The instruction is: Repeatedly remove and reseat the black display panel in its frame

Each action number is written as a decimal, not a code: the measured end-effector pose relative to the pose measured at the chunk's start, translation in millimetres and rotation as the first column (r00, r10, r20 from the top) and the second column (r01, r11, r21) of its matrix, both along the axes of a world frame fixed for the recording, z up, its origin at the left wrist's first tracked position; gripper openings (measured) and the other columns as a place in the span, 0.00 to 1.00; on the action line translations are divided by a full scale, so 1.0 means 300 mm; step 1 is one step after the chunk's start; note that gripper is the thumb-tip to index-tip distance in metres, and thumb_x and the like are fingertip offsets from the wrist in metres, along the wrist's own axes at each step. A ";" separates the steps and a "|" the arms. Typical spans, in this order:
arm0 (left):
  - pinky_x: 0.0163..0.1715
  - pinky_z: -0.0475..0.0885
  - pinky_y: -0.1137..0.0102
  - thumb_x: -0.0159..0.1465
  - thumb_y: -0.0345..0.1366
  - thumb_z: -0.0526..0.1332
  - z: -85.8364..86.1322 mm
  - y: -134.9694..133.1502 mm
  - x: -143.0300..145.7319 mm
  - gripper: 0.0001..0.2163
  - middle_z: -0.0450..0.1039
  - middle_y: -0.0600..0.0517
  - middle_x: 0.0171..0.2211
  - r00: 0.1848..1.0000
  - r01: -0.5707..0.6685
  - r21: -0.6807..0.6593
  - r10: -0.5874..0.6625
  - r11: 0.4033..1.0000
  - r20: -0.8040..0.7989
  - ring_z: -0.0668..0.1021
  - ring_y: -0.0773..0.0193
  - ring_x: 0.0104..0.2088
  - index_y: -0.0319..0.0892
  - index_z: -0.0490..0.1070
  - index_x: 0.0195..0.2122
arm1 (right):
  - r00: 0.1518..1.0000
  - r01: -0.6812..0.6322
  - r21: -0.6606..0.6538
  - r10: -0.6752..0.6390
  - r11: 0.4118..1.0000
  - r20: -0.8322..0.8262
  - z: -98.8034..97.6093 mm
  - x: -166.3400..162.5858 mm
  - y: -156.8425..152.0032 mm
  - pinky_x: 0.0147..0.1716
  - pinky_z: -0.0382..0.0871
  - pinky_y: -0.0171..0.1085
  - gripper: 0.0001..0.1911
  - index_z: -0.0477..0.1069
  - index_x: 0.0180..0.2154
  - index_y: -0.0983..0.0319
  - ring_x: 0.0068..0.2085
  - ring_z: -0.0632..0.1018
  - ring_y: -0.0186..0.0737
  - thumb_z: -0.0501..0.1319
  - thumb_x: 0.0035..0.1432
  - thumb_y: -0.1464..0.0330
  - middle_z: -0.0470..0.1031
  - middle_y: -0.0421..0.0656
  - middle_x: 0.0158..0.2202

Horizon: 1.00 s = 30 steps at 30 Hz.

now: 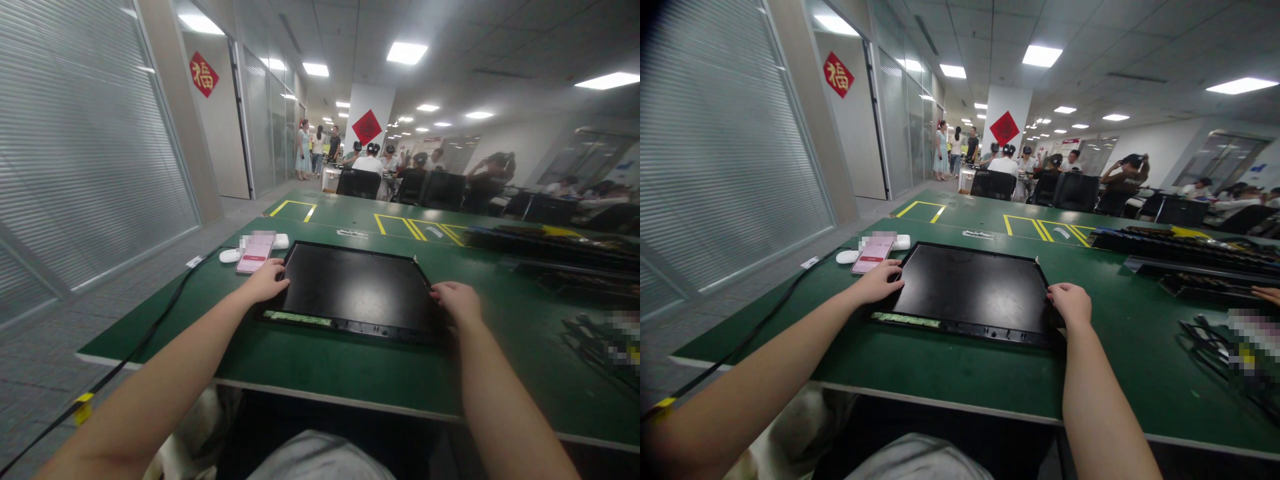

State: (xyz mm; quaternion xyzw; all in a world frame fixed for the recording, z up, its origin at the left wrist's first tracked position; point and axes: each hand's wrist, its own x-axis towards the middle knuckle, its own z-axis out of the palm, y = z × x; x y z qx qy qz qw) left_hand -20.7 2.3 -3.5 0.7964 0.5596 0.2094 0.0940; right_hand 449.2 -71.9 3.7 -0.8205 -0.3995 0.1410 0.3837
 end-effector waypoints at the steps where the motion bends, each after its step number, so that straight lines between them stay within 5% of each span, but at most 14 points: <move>1: 0.64 0.63 0.58 0.57 0.44 0.59 0.000 0.000 0.001 0.19 0.68 0.40 0.60 1.000 0.000 0.001 0.000 1.000 -0.004 0.71 0.47 0.60 0.37 0.78 0.45 | 1.000 -0.002 0.002 0.002 1.000 0.003 0.000 0.000 0.000 0.30 0.67 0.38 0.13 0.80 0.33 0.60 0.29 0.78 0.42 0.60 0.48 0.63 0.82 0.44 0.30; 30: 0.64 0.62 0.54 0.60 0.46 0.59 0.016 -0.018 -0.004 0.26 0.65 0.35 0.61 0.998 0.050 -0.004 -0.050 0.999 -0.029 0.70 0.42 0.62 0.33 0.75 0.53 | 0.996 -0.017 -0.017 0.019 1.000 0.084 -0.019 0.026 0.020 0.33 0.70 0.41 0.14 0.80 0.32 0.58 0.33 0.79 0.46 0.59 0.49 0.61 0.82 0.45 0.32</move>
